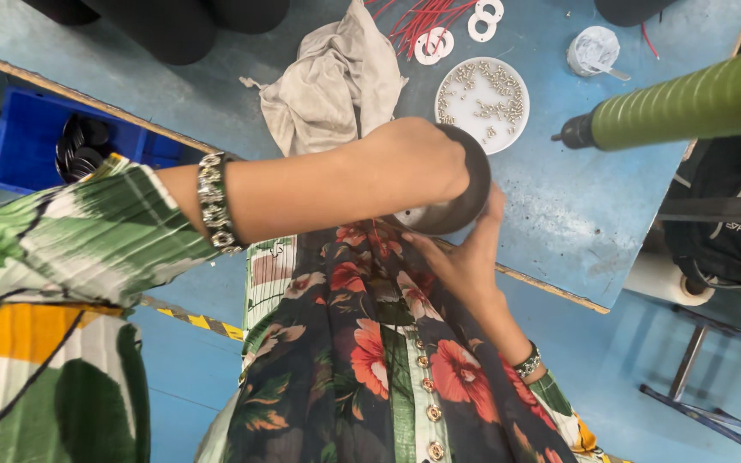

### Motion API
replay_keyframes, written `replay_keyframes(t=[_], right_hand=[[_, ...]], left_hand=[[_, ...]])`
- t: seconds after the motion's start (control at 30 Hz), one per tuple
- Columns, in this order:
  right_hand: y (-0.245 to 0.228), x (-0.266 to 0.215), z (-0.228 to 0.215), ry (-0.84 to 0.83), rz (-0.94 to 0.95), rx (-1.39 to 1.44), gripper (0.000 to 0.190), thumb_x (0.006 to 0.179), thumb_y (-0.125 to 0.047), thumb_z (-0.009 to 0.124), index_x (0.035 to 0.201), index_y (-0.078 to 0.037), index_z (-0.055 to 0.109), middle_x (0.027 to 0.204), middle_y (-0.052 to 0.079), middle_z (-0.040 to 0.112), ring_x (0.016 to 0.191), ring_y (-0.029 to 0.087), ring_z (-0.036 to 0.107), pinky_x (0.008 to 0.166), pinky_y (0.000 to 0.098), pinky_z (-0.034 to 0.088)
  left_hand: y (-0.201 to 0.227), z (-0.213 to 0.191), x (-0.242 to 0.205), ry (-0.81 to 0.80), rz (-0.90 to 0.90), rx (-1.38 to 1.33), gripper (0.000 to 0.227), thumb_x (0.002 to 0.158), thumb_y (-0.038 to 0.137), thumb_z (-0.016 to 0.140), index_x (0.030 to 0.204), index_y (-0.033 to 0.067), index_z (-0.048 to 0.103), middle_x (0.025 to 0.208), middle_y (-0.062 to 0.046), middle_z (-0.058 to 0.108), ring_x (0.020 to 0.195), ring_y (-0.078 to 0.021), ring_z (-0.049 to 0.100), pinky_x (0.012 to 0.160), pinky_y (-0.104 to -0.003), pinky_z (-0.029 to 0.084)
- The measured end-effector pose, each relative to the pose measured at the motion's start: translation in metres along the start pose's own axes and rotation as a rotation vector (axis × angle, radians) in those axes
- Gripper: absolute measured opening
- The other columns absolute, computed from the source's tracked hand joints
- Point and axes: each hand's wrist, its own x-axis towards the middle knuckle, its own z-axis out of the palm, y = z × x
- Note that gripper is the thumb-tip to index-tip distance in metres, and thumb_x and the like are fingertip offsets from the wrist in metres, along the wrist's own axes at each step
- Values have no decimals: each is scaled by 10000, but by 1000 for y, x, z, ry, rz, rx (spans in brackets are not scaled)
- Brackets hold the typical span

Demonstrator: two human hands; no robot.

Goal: The person wipes the inside of a black cylindrical housing with a cloth, then inserts a small LED bulb and wires into the fixture. They use a green glue gun to apply adhesive around the bulb base and secure the components inside the housing.

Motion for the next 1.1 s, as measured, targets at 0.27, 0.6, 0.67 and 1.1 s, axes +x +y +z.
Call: replay_keyframes(t=[0.27, 0.6, 0.67, 1.1], right_hand=[[-1, 29, -45, 25, -318, -106, 1029, 638, -344, 1056, 1398, -121, 399, 1513, 181, 375, 1451, 377, 434, 1173, 513, 456], [-3, 22, -42, 3, -242, -187, 965, 574, -327, 1065, 1270, -99, 437, 1436, 186, 411, 1361, 393, 475, 1164, 542, 436], [0, 20, -38, 11, -247, -116, 986, 619, -330, 1055, 1318, -104, 399, 1499, 208, 371, 1414, 383, 473, 1186, 529, 451], [-16, -22, -51, 211, 77, 201, 843, 954, -370, 888, 1523, -64, 346, 1677, 189, 152, 1517, 322, 480, 1171, 425, 489]], left_hand=[[-6, -28, -22, 209, 120, -89, 128, 667, 144, 726, 763, 60, 740, 872, -114, 734, 759, -297, 739, 571, -409, 581], [15, 6, 25, -51, 152, 63, 117, 726, 160, 711, 794, 78, 759, 863, -92, 745, 794, -284, 742, 599, -418, 585], [16, 9, 26, -67, 145, 63, 116, 738, 163, 707, 800, 81, 762, 861, -88, 748, 801, -281, 743, 605, -419, 586], [0, 7, 16, -173, 101, 68, 137, 844, 161, 673, 873, 118, 799, 902, -69, 767, 871, -288, 748, 660, -433, 595]])
